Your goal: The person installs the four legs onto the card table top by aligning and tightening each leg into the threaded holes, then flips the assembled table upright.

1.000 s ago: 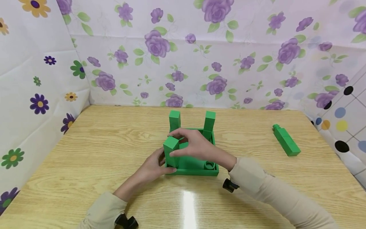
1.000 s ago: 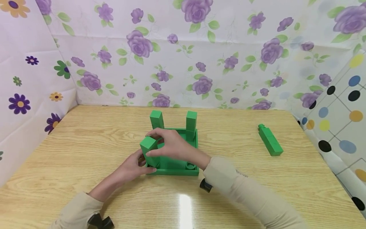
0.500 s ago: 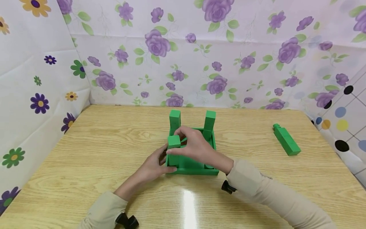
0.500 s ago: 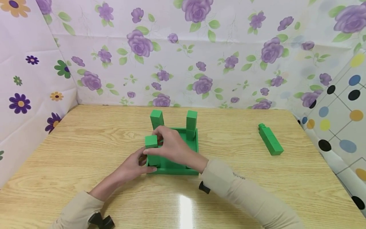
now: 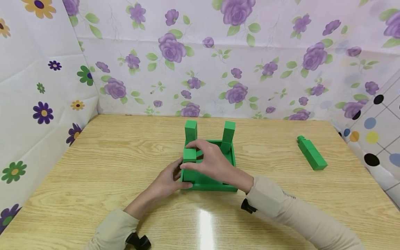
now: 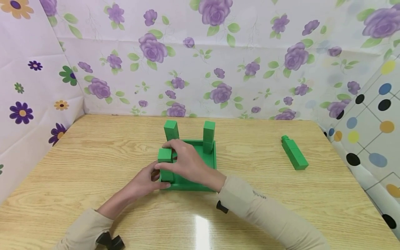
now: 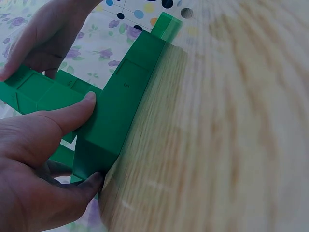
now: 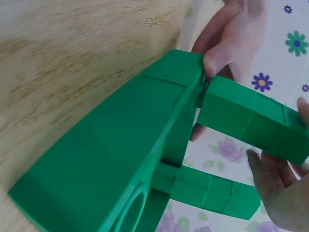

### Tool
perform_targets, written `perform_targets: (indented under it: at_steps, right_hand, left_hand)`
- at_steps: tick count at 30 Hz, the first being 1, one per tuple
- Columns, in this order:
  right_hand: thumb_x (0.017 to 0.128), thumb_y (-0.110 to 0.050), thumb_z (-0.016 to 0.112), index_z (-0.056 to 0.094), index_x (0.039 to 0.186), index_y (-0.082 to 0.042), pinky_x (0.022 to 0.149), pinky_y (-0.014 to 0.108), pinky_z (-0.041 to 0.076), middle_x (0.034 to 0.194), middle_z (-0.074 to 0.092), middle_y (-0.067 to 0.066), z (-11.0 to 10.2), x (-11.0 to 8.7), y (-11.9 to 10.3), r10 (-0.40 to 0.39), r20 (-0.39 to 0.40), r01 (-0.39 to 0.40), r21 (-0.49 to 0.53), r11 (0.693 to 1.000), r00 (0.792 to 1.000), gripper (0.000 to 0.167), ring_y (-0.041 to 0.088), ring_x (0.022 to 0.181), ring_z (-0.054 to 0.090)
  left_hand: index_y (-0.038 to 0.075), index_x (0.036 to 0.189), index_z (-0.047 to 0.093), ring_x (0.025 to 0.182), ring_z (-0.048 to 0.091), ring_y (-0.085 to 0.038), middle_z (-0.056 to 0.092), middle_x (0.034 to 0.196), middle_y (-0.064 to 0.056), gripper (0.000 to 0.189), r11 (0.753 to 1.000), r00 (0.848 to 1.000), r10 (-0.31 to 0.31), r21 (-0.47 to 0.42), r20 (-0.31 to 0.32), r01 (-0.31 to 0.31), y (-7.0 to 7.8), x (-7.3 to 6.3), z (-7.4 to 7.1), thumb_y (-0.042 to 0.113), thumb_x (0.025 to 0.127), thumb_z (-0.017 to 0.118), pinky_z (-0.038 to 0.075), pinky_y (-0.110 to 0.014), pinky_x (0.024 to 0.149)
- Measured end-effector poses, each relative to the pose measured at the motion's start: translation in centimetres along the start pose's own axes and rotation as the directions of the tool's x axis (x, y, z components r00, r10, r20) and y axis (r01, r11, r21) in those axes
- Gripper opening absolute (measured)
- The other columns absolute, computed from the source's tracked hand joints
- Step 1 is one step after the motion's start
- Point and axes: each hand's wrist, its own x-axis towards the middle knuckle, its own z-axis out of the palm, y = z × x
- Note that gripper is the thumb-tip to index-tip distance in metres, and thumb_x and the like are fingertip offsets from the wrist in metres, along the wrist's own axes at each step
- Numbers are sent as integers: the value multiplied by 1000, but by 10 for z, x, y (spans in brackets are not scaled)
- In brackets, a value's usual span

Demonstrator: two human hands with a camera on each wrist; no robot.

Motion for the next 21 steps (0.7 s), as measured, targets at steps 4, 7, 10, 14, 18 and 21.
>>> perform_targets:
  at_steps: [4,7,10,14,18,21]
  right_hand:
    - [84,-22,78,56,129,-6,90,26,50,123,61,4,-8,2,-2,24,76,-30,82,996,997,52,17,114,56]
    - [88,-19,74,56,132,-8,95,28,47,127,60,4,-15,6,0,14,167,-38,147,988,986,49,17,117,54]
    - [90,-16,71,55,135,-8,98,30,45,133,56,4,-21,10,2,-15,267,-45,216,975,964,49,16,123,50]
    - [92,-11,68,52,140,-9,102,29,42,140,52,2,-27,13,7,-37,371,-84,304,949,928,51,13,129,46]
    - [91,-7,68,53,140,-9,102,30,43,138,54,1,-30,13,13,-32,412,-130,360,924,911,52,13,127,48]
    - [89,-7,70,55,138,-8,99,31,46,136,56,4,-30,13,14,-27,412,-142,374,917,911,51,16,124,52]
  left_hand:
    - [7,155,18,138,33,-29,30,153,-14,91,1000,1000,-4,-7,-1,4,0,0,0,7,84,76,35,-39,109]
    - [5,154,19,137,34,-30,32,151,-15,91,1000,1000,0,-6,2,0,0,1,0,6,84,76,33,-41,110]
    - [4,154,20,137,35,-32,34,150,-17,90,1000,1000,10,-2,5,-10,-1,0,-1,6,84,76,29,-44,112]
    - [4,153,21,137,35,-32,34,149,-18,89,1000,1000,26,9,11,-26,-1,0,-2,5,83,76,27,-46,112]
    - [3,153,21,137,34,-33,32,151,-18,88,1000,1000,22,16,17,-22,-1,1,-1,4,84,76,27,-46,112]
    - [3,153,20,138,32,-33,30,152,-17,88,1000,1000,15,12,19,-15,0,1,-1,4,84,75,27,-46,112]
